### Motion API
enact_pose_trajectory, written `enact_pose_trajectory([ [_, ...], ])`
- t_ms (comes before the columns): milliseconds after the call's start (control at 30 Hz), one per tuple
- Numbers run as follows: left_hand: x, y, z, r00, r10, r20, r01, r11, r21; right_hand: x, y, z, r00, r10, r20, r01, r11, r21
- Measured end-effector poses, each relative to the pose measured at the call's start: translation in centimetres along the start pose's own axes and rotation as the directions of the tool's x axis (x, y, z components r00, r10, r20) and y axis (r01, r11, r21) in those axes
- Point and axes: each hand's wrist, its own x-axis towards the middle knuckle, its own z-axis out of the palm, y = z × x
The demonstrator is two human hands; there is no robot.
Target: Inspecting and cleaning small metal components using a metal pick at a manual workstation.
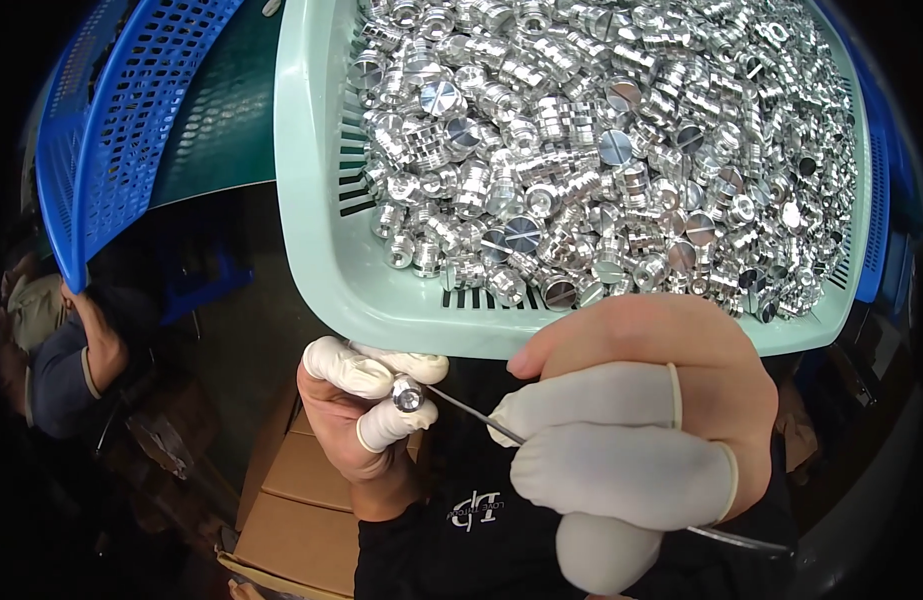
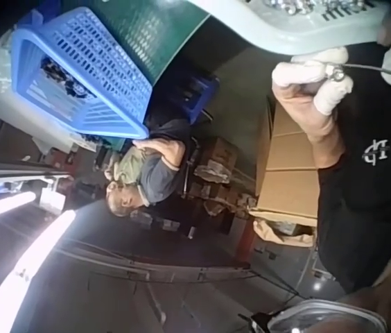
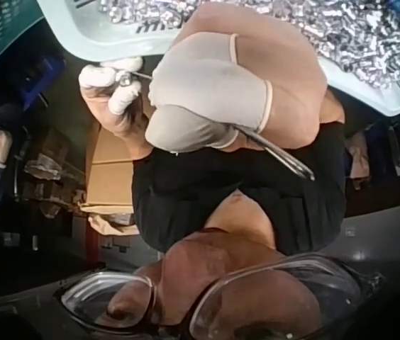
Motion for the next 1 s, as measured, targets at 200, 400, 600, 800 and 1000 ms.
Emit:
enact_pose_trajectory([
  [200, 0.0, -0.4, -0.6, 0.998, 0.046, 0.034, -0.046, 0.999, -0.006, -0.9, 0.5, 0.5, 0.992, -0.042, -0.123, 0.044, 0.999, 0.017],
  [400, -0.1, -0.4, -0.6, 0.999, 0.027, 0.038, -0.025, 0.998, -0.050, -0.8, 0.4, 0.3, 0.992, 0.008, -0.125, -0.006, 1.000, 0.019],
  [600, -0.1, -0.4, -0.4, 0.999, 0.043, 0.025, -0.042, 0.999, -0.014, -0.7, 0.0, 0.0, 0.992, 0.093, -0.090, -0.092, 0.996, 0.019],
  [800, 0.6, 0.0, 1.8, 0.997, 0.077, -0.008, -0.078, 0.978, -0.195, -0.7, -0.4, -0.3, 0.983, 0.178, -0.039, -0.177, 0.984, 0.031],
  [1000, 0.7, 0.0, 1.8, 0.996, 0.086, 0.015, -0.083, 0.986, -0.146, -0.7, -0.7, -0.7, 0.976, 0.218, -0.013, -0.218, 0.976, 0.020],
])
